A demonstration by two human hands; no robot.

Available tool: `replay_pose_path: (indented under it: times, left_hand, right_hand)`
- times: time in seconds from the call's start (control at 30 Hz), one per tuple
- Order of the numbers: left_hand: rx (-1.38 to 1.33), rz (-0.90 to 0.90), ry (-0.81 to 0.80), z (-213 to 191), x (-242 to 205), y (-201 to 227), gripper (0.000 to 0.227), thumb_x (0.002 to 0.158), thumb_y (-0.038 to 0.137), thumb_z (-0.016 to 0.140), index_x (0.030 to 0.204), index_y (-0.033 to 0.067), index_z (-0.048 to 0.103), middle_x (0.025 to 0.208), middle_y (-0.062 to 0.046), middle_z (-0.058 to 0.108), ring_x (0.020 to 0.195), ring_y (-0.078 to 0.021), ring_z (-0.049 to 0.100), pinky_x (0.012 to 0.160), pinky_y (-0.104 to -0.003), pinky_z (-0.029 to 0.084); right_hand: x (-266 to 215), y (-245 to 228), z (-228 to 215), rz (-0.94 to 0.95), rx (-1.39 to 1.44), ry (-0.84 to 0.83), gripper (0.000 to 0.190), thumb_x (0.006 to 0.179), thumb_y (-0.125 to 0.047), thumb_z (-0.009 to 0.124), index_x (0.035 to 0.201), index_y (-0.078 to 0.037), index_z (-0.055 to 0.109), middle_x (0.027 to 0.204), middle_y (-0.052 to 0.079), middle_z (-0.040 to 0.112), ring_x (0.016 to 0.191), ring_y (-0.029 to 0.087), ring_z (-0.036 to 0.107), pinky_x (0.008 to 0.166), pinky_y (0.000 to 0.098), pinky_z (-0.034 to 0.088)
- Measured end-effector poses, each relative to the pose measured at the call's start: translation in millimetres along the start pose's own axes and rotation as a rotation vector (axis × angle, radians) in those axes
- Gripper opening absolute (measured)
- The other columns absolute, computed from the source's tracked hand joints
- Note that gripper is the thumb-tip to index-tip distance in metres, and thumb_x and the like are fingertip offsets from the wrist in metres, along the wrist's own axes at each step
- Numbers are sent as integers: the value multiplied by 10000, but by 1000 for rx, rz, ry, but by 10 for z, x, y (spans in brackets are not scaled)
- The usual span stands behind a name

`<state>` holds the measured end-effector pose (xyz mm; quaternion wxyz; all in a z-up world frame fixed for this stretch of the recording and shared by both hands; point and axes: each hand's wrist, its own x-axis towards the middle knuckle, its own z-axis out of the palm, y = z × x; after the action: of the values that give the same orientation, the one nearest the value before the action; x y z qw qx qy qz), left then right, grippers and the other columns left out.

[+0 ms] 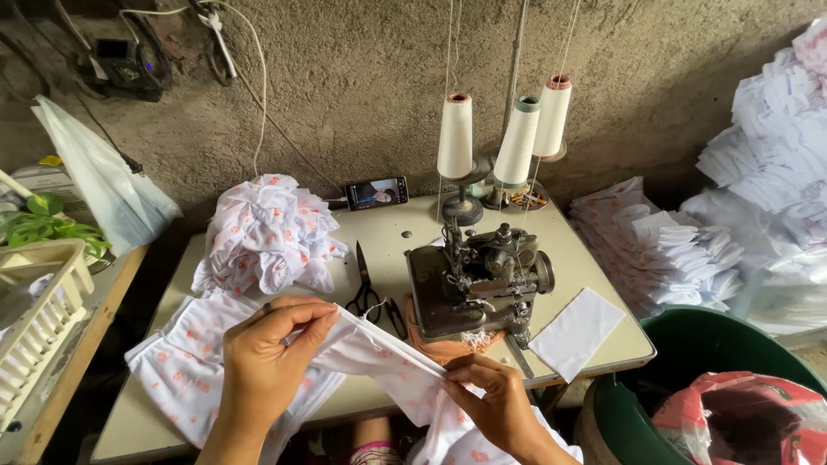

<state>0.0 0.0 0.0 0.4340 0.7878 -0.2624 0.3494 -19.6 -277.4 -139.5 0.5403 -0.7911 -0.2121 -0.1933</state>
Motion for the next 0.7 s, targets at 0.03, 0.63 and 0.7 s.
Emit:
replay_pose_path:
  times: [0.03, 0.63, 0.7]
  left_hand:
    - [-5, 2, -2, 28, 12, -24, 113, 839, 17, 778, 951, 15, 763, 949, -71, 767, 872, -128, 741, 811, -208, 617]
    - [-37, -561, -774, 1970, 39, -862, 75, 907, 109, 765, 969, 130, 728, 922, -8, 785, 829, -112, 742, 758, -205, 637]
    - [159, -190, -487, 2080, -194, -943, 151, 803, 184, 863, 823, 103, 736, 865, 5, 709, 923, -202, 632, 998, -414, 497]
  right_hand:
    - [-19, 3, -23, 2, -4, 4, 41, 848, -80, 792, 871, -53, 812, 909, 35, 789, 773, 128, 768, 676, 239, 643]
    - [-1106, 1440, 98, 1016, 802, -326, 233, 877, 4, 809, 1093, 90, 783, 993, 116, 809, 809, 142, 737, 692, 192, 555]
    - [-1153, 1451, 73, 1044, 957, -316, 111, 893, 79, 795, 999, 84, 762, 921, 154, 794, 807, 226, 760, 779, 275, 612]
